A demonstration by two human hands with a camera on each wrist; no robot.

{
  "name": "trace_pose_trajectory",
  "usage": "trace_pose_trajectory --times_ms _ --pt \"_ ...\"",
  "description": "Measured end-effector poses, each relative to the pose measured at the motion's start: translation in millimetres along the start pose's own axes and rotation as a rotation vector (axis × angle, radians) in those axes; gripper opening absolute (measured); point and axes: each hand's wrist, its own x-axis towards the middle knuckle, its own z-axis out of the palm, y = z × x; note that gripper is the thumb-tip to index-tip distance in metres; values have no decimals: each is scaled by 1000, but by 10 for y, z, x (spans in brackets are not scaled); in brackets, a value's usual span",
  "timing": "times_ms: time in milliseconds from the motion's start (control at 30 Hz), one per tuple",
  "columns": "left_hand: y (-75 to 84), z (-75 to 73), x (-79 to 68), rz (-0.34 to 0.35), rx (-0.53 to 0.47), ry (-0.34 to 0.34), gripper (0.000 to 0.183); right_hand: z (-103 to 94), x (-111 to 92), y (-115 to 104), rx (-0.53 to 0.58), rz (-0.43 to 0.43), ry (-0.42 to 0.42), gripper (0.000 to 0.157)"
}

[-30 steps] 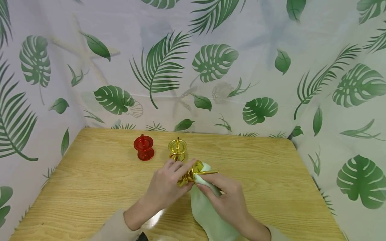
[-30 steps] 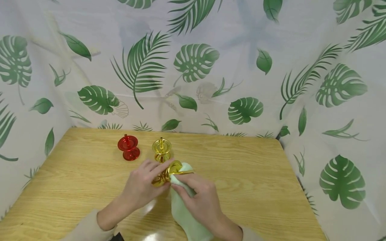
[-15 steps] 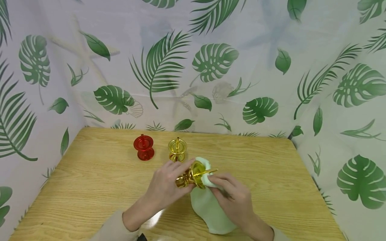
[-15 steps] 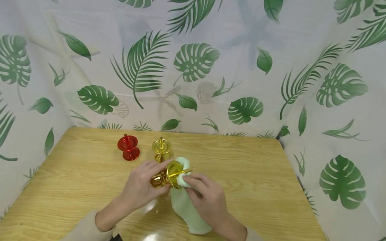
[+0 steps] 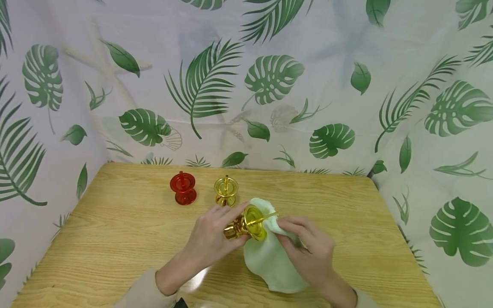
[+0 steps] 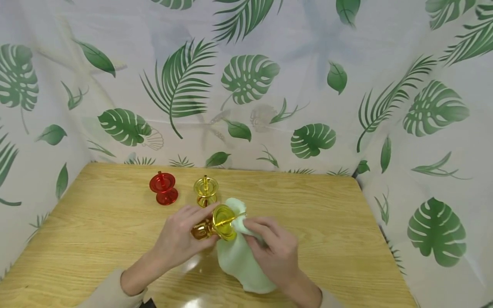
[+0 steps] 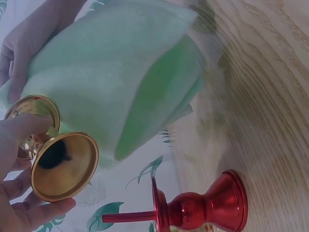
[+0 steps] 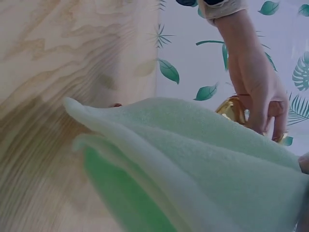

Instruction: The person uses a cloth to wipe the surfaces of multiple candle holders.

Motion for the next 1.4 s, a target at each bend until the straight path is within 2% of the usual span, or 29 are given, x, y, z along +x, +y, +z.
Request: trace_pose_trajectory --times_ms 133,300,533,733,833,1000,1167,1400 --pt "7 -14 8 -19 -58 -18 74 44 -41 33 -6 -75 -56 24" --pt "8 -32 25 -31 -82 -43 72 79 -116 23 -18 -41 -130 24" --pt "-24 28 21 71 87 -27 73 144 -96 -94 17 30 -188 26" --pt "-54 73 24 130 192 0 72 175 -33 -165 -41 140 -238 32" --pt "-65 65 25 116 164 -4 73 177 -6 -171 -45 105 -255 32" --pt "-75 19 20 49 61 -23 74 144 3 -161 -43 46 -287 33" --pt "-53 -9 14 8 17 -35 74 102 -30 -114 -82 -11 -254 29" --pt "-26 -8 -11 -25 1 -44 73 53 -50 -35 -70 -46 -97 28"
